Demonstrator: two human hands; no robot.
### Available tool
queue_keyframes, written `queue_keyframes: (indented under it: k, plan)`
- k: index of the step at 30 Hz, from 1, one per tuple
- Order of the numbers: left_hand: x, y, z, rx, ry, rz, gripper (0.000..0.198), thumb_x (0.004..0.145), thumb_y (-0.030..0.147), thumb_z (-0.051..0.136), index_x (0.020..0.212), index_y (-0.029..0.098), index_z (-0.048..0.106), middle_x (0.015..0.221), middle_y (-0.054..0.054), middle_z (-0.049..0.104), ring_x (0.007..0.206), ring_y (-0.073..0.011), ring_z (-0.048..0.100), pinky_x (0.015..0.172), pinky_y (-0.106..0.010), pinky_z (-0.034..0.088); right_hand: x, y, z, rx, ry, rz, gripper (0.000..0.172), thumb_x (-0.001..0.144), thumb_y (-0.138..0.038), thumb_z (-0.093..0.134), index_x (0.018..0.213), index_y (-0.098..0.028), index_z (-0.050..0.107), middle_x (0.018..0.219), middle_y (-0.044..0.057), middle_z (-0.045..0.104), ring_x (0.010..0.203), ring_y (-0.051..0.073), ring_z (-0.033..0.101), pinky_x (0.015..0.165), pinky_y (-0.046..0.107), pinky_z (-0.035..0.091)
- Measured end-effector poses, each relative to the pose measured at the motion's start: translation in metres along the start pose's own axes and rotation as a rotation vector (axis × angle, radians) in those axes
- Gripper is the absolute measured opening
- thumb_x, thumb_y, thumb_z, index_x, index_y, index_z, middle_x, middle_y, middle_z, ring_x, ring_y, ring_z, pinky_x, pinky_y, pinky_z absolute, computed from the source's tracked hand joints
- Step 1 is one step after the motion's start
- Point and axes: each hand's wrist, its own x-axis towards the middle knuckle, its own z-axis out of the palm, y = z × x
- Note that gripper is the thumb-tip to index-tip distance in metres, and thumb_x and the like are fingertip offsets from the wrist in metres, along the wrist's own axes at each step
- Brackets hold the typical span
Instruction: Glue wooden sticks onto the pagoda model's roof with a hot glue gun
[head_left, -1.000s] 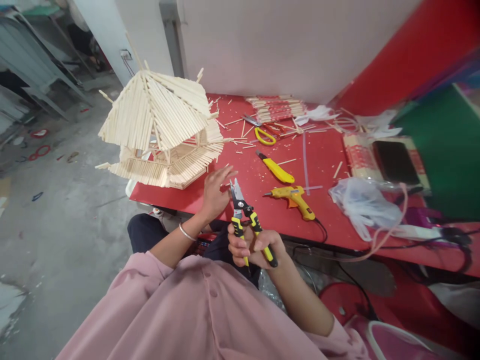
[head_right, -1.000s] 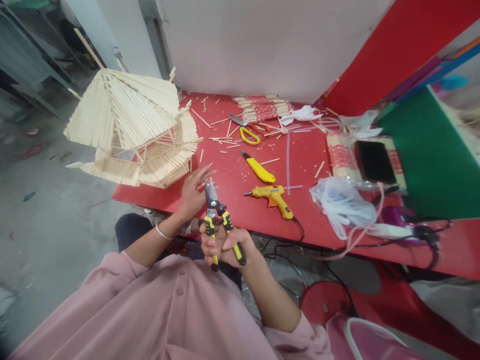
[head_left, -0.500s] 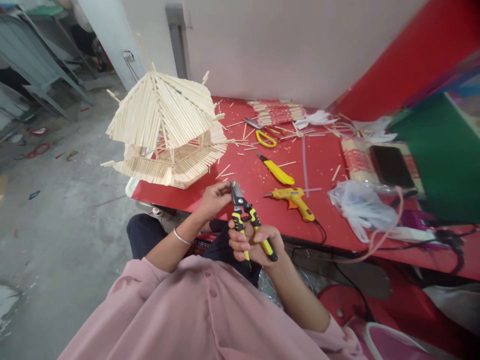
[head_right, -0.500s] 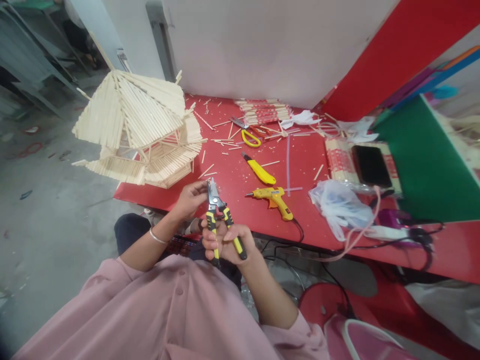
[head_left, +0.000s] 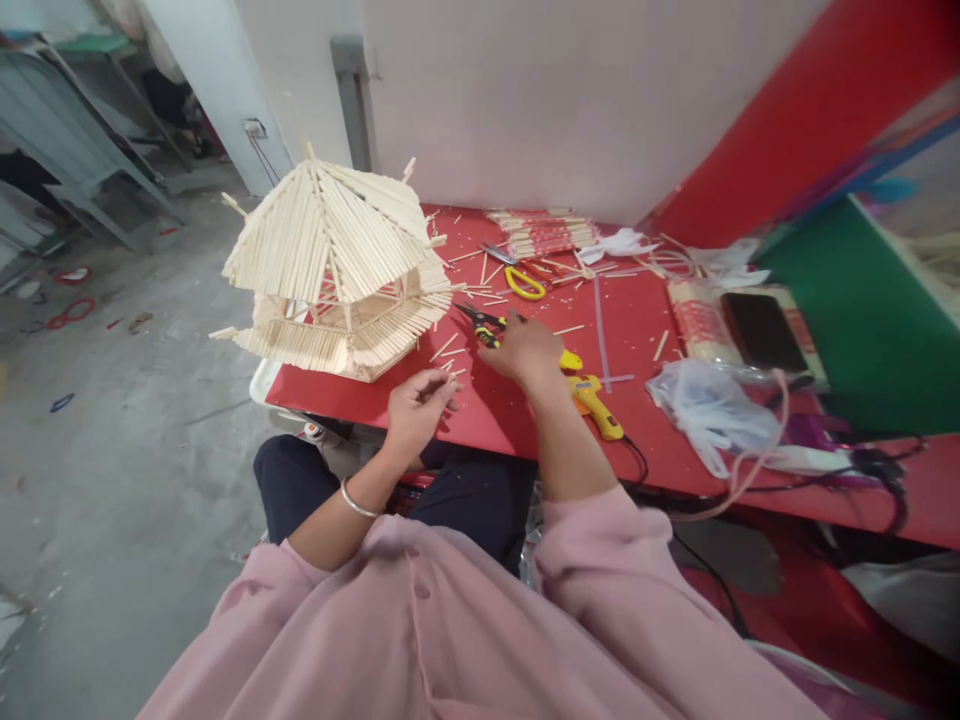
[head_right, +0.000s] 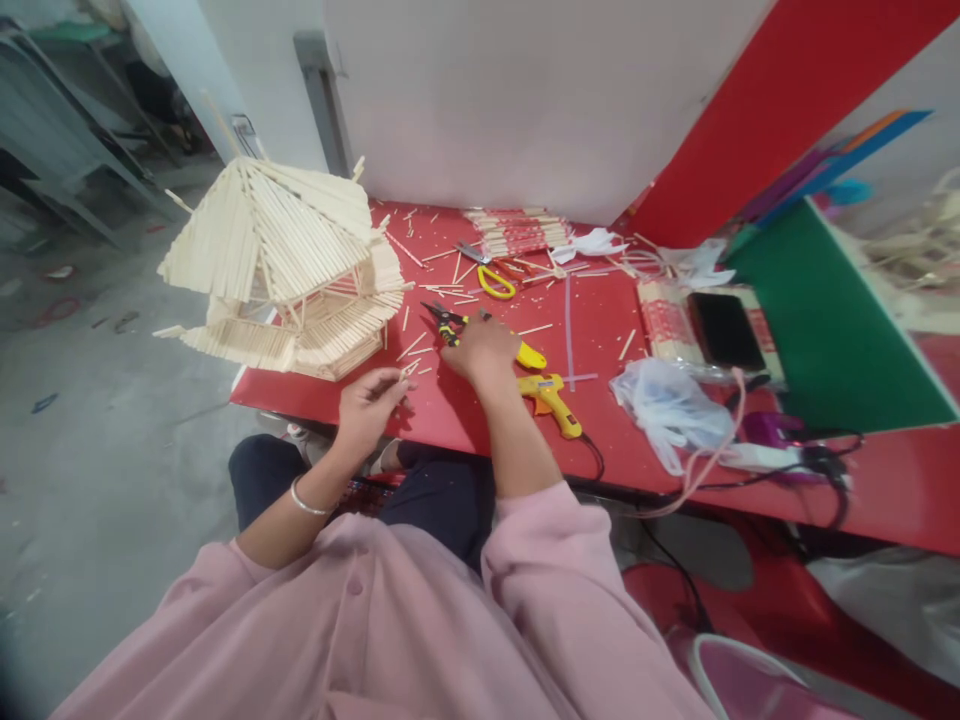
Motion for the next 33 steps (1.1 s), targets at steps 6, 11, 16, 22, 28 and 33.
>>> queue_keyframes:
  k: [6,11,16,22,28,33]
  plan:
    - [-0.005,0.013,-0.012,0.008,0.004,0.106,0.029,0.074,0.043,0.082,0.082,0.016,0.075,0.079,-0.001,0.069,0.052,-0.0076,0.063,0.043,-0.017,0.049,0.038,-0.002,0.012,0.019,0.047,-0.171,0.068,0.088,-0.063,0.056,0.132,-0.012,0.061,0.136,0.024,0.062,0.127,0.038,0.056,0.105,0.049,0.041]
    - [0.000,0.009,-0.016,-0.002,-0.014,0.057,0.029,0.076,0.042,0.081,0.089,0.017,0.075,0.068,0.002,0.066,0.049,-0.0068,0.060,0.044,-0.017,0.049,0.002,0.062,0.004,0.097,0.121,-0.095,0.054,0.095,-0.053,0.045,0.130,-0.018,0.066,0.129,0.017,0.069,0.117,0.032,0.063,0.092,0.039,0.047]
    - [0.006,0.001,-0.010,-0.067,-0.058,0.003,0.032,0.076,0.043,0.081,0.090,0.015,0.074,0.067,0.002,0.067,0.046,-0.0062,0.058,0.043,-0.017,0.048,-0.047,0.127,0.015,0.122,0.174,0.075,0.056,0.093,-0.056,0.045,0.120,-0.016,0.072,0.116,0.019,0.073,0.104,0.034,0.068,0.083,0.042,0.049]
    - [0.009,0.000,-0.006,-0.110,-0.057,-0.038,0.037,0.073,0.049,0.082,0.088,0.016,0.073,0.073,-0.001,0.071,0.049,-0.0071,0.061,0.042,-0.017,0.046,-0.073,0.144,0.050,0.124,0.213,0.132,0.051,0.082,-0.039,0.051,0.124,-0.013,0.065,0.119,0.022,0.065,0.110,0.034,0.063,0.088,0.044,0.050]
    - [-0.008,0.023,-0.014,-0.177,-0.145,-0.115,0.042,0.076,0.055,0.080,0.081,0.016,0.067,0.062,0.002,0.067,0.042,-0.0060,0.056,0.036,-0.016,0.041,-0.060,0.154,0.049,0.227,0.057,0.194,0.046,0.068,-0.044,0.058,0.108,-0.021,0.064,0.101,0.016,0.069,0.093,0.034,0.067,0.077,0.044,0.049]
    - [-0.033,0.065,-0.029,-0.277,-0.205,-0.140,0.038,0.074,0.050,0.085,0.083,0.016,0.070,0.063,0.000,0.069,0.043,-0.0072,0.057,0.036,-0.017,0.042,-0.058,0.166,0.040,0.223,-0.007,0.186,0.020,0.061,-0.041,0.061,0.076,-0.030,0.053,0.079,0.014,0.066,0.079,0.036,0.066,0.069,0.046,0.045]
